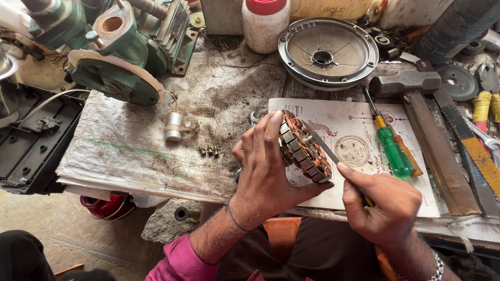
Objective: The person holds an electric motor armature in one hand and repeatedly files and scrapes its copper windings and slots with a file, rotating the armature to work around it while seated at a cluttered workbench.
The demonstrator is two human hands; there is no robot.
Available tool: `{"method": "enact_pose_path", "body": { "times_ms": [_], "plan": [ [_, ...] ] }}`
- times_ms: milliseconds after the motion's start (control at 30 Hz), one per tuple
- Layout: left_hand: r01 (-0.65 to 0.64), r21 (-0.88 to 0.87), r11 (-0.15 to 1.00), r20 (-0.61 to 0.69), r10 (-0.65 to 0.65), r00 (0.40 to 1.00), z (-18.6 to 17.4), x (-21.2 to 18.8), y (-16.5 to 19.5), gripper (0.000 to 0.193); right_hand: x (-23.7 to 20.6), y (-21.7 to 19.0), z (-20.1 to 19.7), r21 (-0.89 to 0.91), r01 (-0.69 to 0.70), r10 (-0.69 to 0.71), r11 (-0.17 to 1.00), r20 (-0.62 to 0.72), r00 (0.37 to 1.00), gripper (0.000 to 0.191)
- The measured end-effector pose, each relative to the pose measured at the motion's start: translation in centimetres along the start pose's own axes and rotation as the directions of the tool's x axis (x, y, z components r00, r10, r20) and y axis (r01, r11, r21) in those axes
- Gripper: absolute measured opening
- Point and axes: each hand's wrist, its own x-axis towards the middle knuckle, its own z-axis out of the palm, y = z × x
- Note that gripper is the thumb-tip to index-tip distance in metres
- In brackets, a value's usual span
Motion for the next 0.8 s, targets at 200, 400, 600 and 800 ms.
{"method": "enact_pose_path", "body": {
  "times_ms": [200,400,600,800],
  "plan": [
    [0.002,0.0,1.0,-0.003,-0.002,1.0,0.01,-0.02,-0.09,0.136,-0.02,0.11,0.05,-0.003,-0.01,0.01,1.0,0.017,1.0,0.026],
    [-0.01,-0.01,1.0,-0.008,0.01,1.0,-0.08,0.03,-0.12,0.135,-0.02,0.03,-0.01,0.019,-0.028,0.027,0.999,0.041,0.999,0.03],
    [-0.003,-0.003,1.0,0.015,0.003,1.0,0.08,0.01,-0.2,0.136,0.0,-0.12,0.07,-0.003,0.007,-0.007,1.0,0.05,0.999,0.03],
    [0.005,-0.037,0.999,0.018,-0.004,1.0,0.28,-0.24,-0.4,0.133,-0.02,-0.11,-0.01,-0.021,0.0,0.001,1.0,0.057,0.998,0.03]
  ]
}}
